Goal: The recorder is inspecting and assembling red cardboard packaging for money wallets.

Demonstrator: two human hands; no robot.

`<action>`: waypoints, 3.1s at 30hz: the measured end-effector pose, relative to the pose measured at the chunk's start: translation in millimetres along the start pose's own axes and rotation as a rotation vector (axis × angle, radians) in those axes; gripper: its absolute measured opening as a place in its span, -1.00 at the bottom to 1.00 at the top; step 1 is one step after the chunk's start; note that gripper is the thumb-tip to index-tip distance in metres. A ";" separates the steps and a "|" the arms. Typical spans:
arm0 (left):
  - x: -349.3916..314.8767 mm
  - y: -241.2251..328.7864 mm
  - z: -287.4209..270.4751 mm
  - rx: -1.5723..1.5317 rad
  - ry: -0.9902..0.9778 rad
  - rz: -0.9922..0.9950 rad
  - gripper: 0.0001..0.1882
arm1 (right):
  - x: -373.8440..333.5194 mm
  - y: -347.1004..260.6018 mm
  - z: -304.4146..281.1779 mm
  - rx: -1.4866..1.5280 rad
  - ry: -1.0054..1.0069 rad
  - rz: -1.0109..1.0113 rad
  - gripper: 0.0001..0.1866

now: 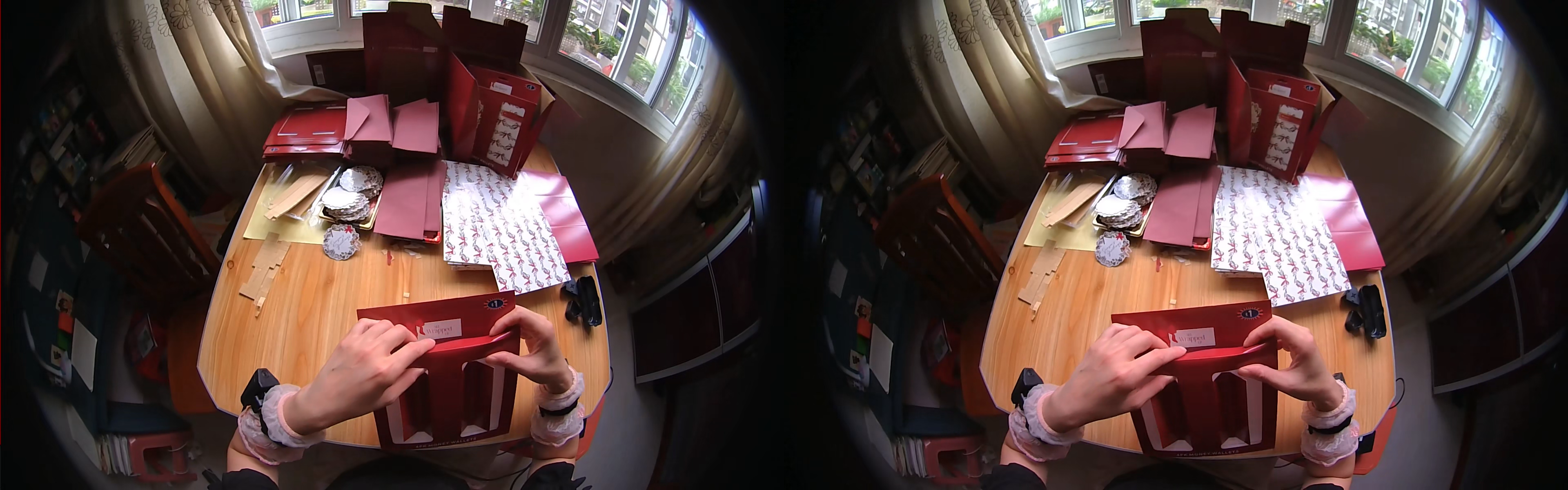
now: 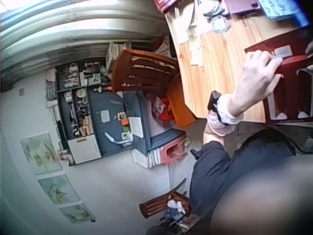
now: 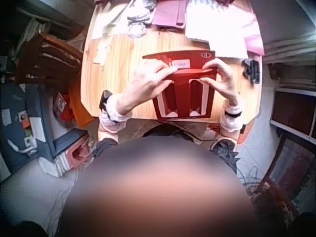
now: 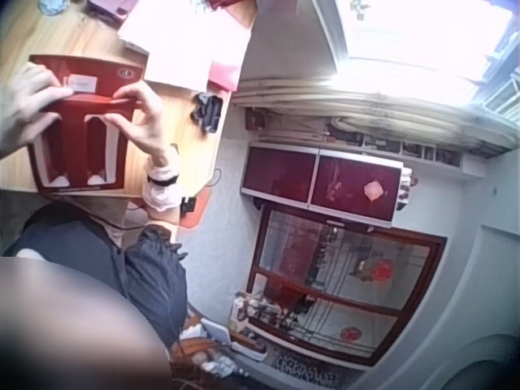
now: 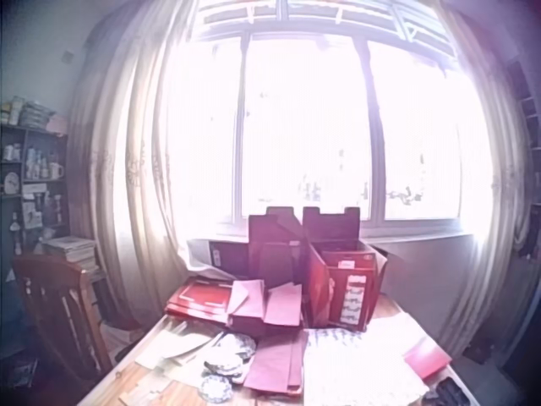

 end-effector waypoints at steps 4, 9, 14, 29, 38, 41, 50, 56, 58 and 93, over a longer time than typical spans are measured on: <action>-2.1 5.7 -7.3 -0.075 0.022 -0.007 -0.60 | -5.1 -4.5 -2.5 0.028 -0.024 -0.021 -0.64; -4.1 11.1 -12.6 -0.041 0.026 -0.016 -0.61 | -1.4 -13.2 0.7 -0.015 -0.034 -0.066 -0.59; -4.8 8.0 -14.8 -0.054 0.006 -0.030 -0.63 | -5.3 -8.1 9.5 0.012 0.100 -0.137 -0.48; -4.8 10.8 -13.1 0.033 0.045 -0.097 -0.51 | -0.2 -6.2 12.5 -0.265 0.222 -0.228 -0.52; -5.9 20.3 -18.1 0.075 0.042 -0.125 -0.43 | -3.6 -14.3 14.2 -0.316 0.217 -0.214 -0.50; -6.5 18.4 -16.6 0.050 0.050 -0.136 -0.43 | -2.4 -18.2 13.9 -0.316 0.205 -0.213 -0.49; -8.7 18.2 -17.5 0.006 0.061 -0.104 -0.44 | -3.8 -22.7 8.5 -0.168 0.100 -0.134 -0.47; -8.8 16.8 -17.6 0.037 0.041 -0.131 -0.43 | 0.7 -23.5 14.1 -0.120 0.199 -0.228 -0.49; -7.6 17.1 -17.3 0.040 0.040 -0.130 -0.43 | 1.5 -26.4 12.4 -0.295 0.160 -0.241 -0.50; 65.0 31.2 1.8 -0.055 -0.069 0.008 -0.44 | 2.0 -34.9 23.3 -0.064 0.181 0.046 -0.51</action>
Point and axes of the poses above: each hand's wrist, its own x-axis towards the middle knuckle, its own z-axis out of the palm, y = z × x, the point moved 1 cm from there along x, towards the middle knuckle, and after that the axes turned 6 degrees about -y, right-handed, at the moved point
